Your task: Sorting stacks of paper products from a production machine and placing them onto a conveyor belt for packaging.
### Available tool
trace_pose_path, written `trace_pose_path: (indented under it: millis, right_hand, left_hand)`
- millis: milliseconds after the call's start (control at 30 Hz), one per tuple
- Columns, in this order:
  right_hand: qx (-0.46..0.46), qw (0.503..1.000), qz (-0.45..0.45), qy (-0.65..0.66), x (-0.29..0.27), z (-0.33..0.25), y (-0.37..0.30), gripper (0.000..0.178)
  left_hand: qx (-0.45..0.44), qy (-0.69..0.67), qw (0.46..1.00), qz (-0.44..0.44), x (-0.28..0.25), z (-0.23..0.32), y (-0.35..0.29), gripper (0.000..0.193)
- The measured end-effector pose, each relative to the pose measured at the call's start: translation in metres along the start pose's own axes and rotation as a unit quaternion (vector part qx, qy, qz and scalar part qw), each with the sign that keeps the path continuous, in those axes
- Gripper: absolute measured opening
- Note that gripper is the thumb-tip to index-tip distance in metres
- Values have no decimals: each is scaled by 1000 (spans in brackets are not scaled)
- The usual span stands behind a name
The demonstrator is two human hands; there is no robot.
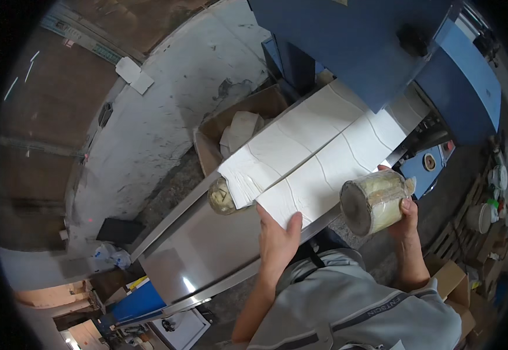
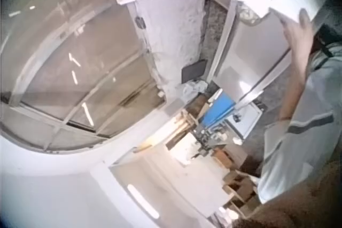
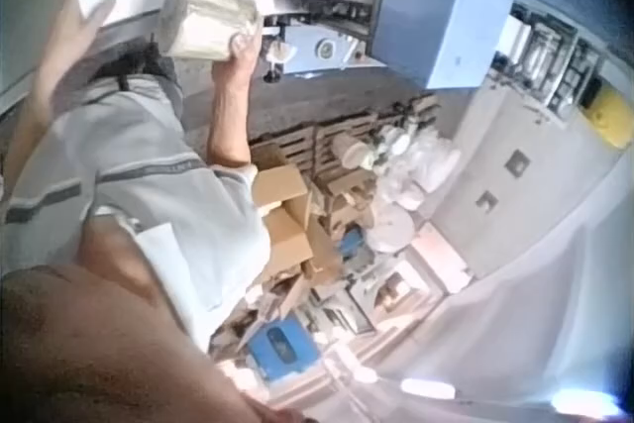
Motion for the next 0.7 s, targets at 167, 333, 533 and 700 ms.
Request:
trace_pose_path:
  millis: [167,333,533,700]
  right_hand:
    - [38,999,-25,5,0,17,-7,104]
    - [189,961,-179,96,41,46,-25,109]
    - [290,914,-257,116,98,101,-56,110]
    - [193,968,-163,-4,104,126,-54,106]
  left_hand:
    - [-35,11,999,-11,1,11,3,92]
    - [-91,-36,995,-11,-19,11,-4,77]
    - [-73,-374,924,-21,-65,-96,-16,66]
    - [-74,-434,896,62,-150,-258,-49,67]
Point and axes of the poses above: each hand's wrist, its own y-axis towards the middle knuckle, its own x-axis out of the palm, z = x × y, the point moved 3 cm from there along y, towards the middle knuckle, and after that the axes turned 2 degrees about z, right-handed, at the moved point
